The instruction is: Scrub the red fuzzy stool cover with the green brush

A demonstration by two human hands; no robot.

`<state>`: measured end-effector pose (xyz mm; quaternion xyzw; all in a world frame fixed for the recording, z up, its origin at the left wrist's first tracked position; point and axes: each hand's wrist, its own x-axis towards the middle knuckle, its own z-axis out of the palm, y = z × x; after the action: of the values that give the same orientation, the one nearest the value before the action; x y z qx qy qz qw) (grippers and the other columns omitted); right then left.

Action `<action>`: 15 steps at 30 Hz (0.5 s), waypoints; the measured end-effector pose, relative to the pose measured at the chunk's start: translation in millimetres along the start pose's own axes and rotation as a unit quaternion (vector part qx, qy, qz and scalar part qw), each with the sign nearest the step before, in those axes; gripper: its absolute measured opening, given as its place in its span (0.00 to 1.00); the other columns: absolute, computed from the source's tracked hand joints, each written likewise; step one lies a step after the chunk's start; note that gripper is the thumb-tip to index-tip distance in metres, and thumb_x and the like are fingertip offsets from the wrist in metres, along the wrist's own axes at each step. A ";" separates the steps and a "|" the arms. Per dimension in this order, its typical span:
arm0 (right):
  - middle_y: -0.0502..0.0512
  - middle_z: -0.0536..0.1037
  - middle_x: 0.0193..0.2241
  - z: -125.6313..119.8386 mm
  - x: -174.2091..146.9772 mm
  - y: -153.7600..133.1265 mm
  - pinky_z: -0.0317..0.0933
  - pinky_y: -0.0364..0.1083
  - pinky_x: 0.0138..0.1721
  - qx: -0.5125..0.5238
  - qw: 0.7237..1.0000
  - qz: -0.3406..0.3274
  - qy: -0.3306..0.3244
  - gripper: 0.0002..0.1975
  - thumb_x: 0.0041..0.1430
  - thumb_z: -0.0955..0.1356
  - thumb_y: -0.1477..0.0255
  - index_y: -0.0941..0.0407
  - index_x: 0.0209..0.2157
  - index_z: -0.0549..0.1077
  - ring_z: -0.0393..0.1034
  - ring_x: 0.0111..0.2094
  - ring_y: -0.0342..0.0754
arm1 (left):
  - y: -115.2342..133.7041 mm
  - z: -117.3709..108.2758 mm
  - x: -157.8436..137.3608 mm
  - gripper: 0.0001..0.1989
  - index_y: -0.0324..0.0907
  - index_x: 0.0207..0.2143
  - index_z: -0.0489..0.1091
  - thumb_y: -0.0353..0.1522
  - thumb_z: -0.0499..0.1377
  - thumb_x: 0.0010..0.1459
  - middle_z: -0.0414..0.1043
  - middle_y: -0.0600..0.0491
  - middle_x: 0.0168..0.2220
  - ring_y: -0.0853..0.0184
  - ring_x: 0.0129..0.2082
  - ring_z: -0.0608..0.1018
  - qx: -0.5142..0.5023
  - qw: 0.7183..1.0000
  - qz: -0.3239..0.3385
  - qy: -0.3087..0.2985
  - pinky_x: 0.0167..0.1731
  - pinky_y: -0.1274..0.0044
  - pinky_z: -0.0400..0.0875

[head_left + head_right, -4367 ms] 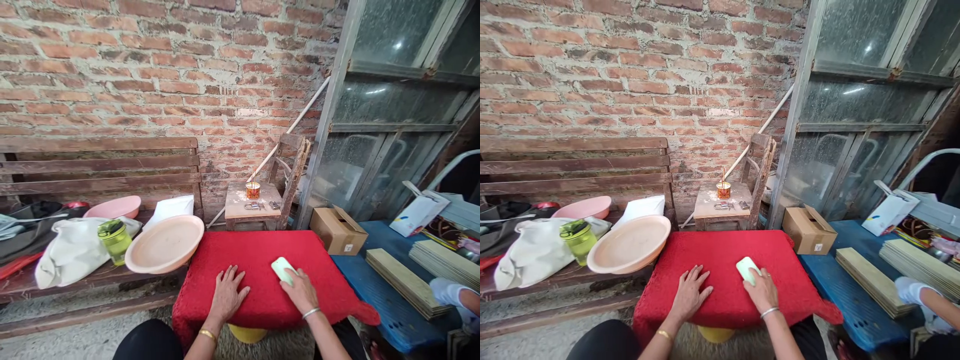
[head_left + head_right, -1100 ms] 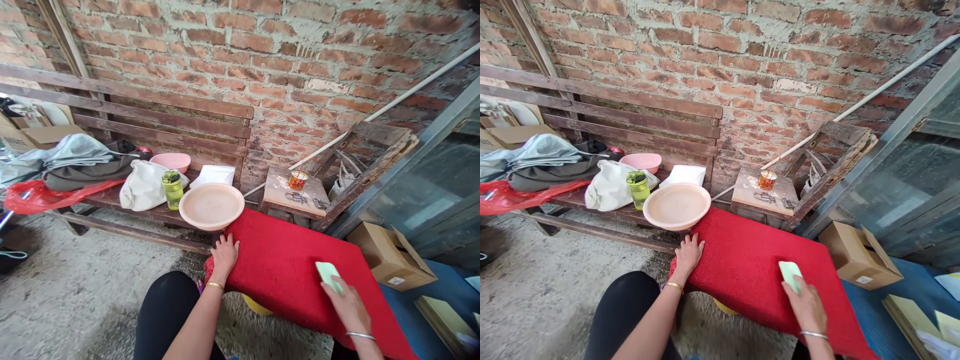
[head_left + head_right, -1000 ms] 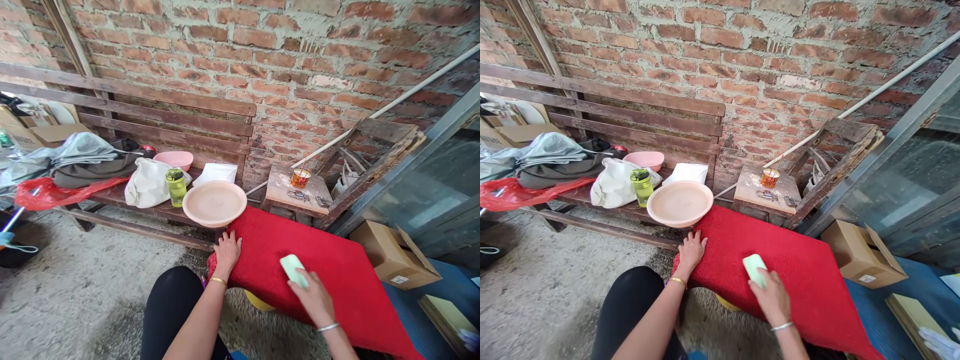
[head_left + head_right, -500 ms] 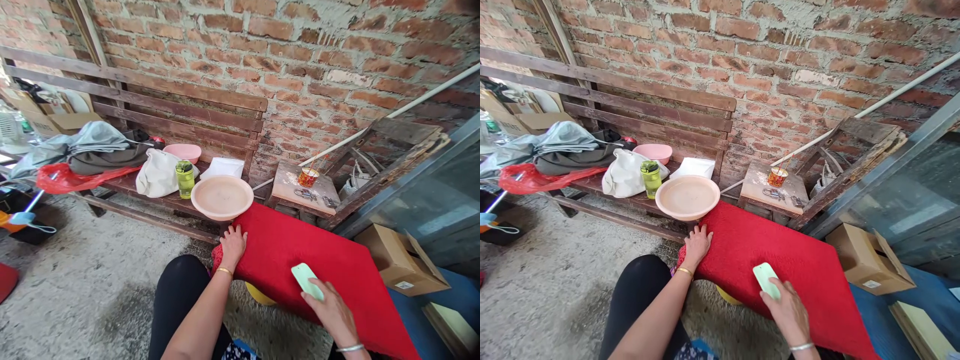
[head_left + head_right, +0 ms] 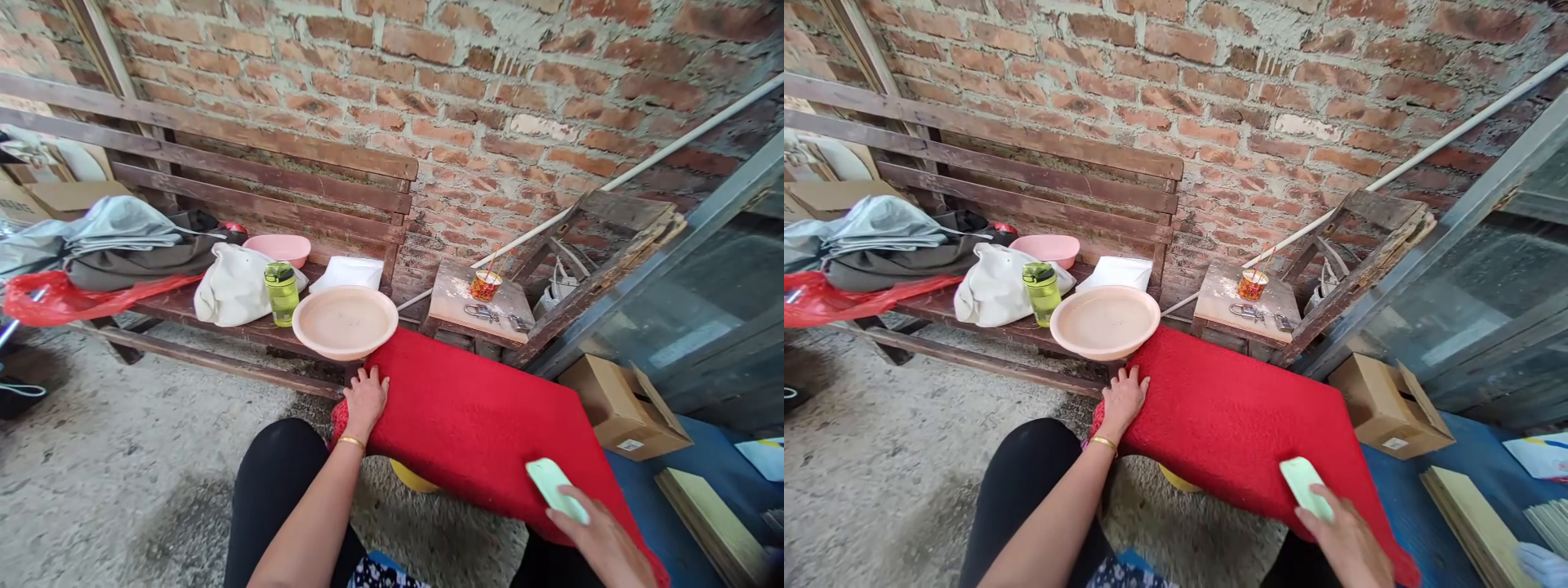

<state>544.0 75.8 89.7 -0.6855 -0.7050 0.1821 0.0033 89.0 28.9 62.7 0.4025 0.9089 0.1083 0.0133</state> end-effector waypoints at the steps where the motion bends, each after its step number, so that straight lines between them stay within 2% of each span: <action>1: 0.64 0.77 0.49 -7.7 3.3 18.3 0.61 0.57 0.57 -0.002 1.000 0.018 0.023 0.32 0.50 0.63 0.49 0.51 0.52 0.75 0.70 0.53 0.63 | 0.1 -0.5 0.0 0.27 0.42 0.62 0.62 0.45 0.44 0.68 0.66 0.38 0.53 0.51 0.47 0.73 0.000 1.000 0.000 -0.002 0.42 0.61 0.69; 2: 0.65 0.77 0.48 -14.2 5.3 26.7 0.61 0.58 0.57 -0.004 0.999 0.027 0.040 0.33 0.50 0.62 0.48 0.52 0.52 0.75 0.72 0.51 0.63 | 0.0 -0.8 -0.1 0.27 0.42 0.62 0.62 0.45 0.44 0.68 0.66 0.38 0.54 0.51 0.47 0.72 0.000 1.000 0.000 -0.002 0.42 0.61 0.69; 4: 0.64 0.77 0.47 -21.3 5.9 11.6 0.63 0.58 0.55 -0.013 0.998 0.020 0.058 0.33 0.52 0.61 0.47 0.51 0.52 0.75 0.73 0.49 0.63 | -0.2 -1.3 -0.1 0.27 0.42 0.62 0.62 0.45 0.43 0.68 0.65 0.37 0.54 0.51 0.47 0.72 0.000 1.000 -0.002 -0.005 0.43 0.61 0.69; 6: 0.63 0.76 0.47 -18.3 3.9 -39.2 0.65 0.56 0.51 -0.026 0.998 -0.015 0.049 0.33 0.54 0.61 0.46 0.50 0.54 0.73 0.73 0.48 0.61 | -0.7 -1.3 0.0 0.27 0.43 0.62 0.62 0.45 0.43 0.68 0.65 0.37 0.55 0.51 0.48 0.72 0.001 1.000 -0.005 -0.008 0.43 0.61 0.68; 9: 0.63 0.74 0.48 2.0 2.7 -140.3 0.65 0.53 0.48 -0.045 0.988 -0.146 0.032 0.27 0.58 0.63 0.56 0.53 0.56 0.72 0.70 0.50 0.59 | -1.8 -0.4 0.4 0.27 0.43 0.62 0.61 0.45 0.43 0.67 0.65 0.38 0.55 0.52 0.48 0.72 0.005 1.000 -0.004 -0.010 0.44 0.61 0.68; 11: 0.58 0.75 0.47 19.3 6.7 -194.0 0.63 0.49 0.49 -0.033 0.979 -0.200 0.023 0.24 0.56 0.66 0.60 0.49 0.55 0.73 0.70 0.50 0.55 | -2.8 0.8 1.0 0.27 0.43 0.62 0.61 0.45 0.43 0.67 0.66 0.38 0.54 0.52 0.48 0.72 0.008 1.000 -0.002 -0.008 0.44 0.61 0.68; 13: 0.53 0.75 0.45 32.5 15.9 -221.5 0.61 0.46 0.50 -0.021 0.974 -0.227 0.018 0.23 0.54 0.69 0.62 0.45 0.52 0.74 0.70 0.49 0.52 | -3.6 2.2 1.7 0.27 0.43 0.62 0.61 0.45 0.43 0.67 0.66 0.39 0.54 0.51 0.48 0.72 0.009 1.000 -0.002 -0.009 0.43 0.61 0.69; 15: 0.52 0.75 0.44 36.5 29.2 -219.8 0.61 0.45 0.50 -0.015 0.974 -0.226 0.016 0.22 0.52 0.70 0.62 0.44 0.51 0.75 0.70 0.48 0.50 | -4.0 3.2 2.4 0.27 0.43 0.62 0.60 0.46 0.43 0.67 0.66 0.39 0.53 0.51 0.48 0.72 0.010 1.000 -0.001 -0.010 0.43 0.60 0.69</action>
<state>320.8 96.2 106.0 -0.5110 -0.8443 0.1552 0.0451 84.9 28.6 58.9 0.4024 0.9103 0.0957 0.0186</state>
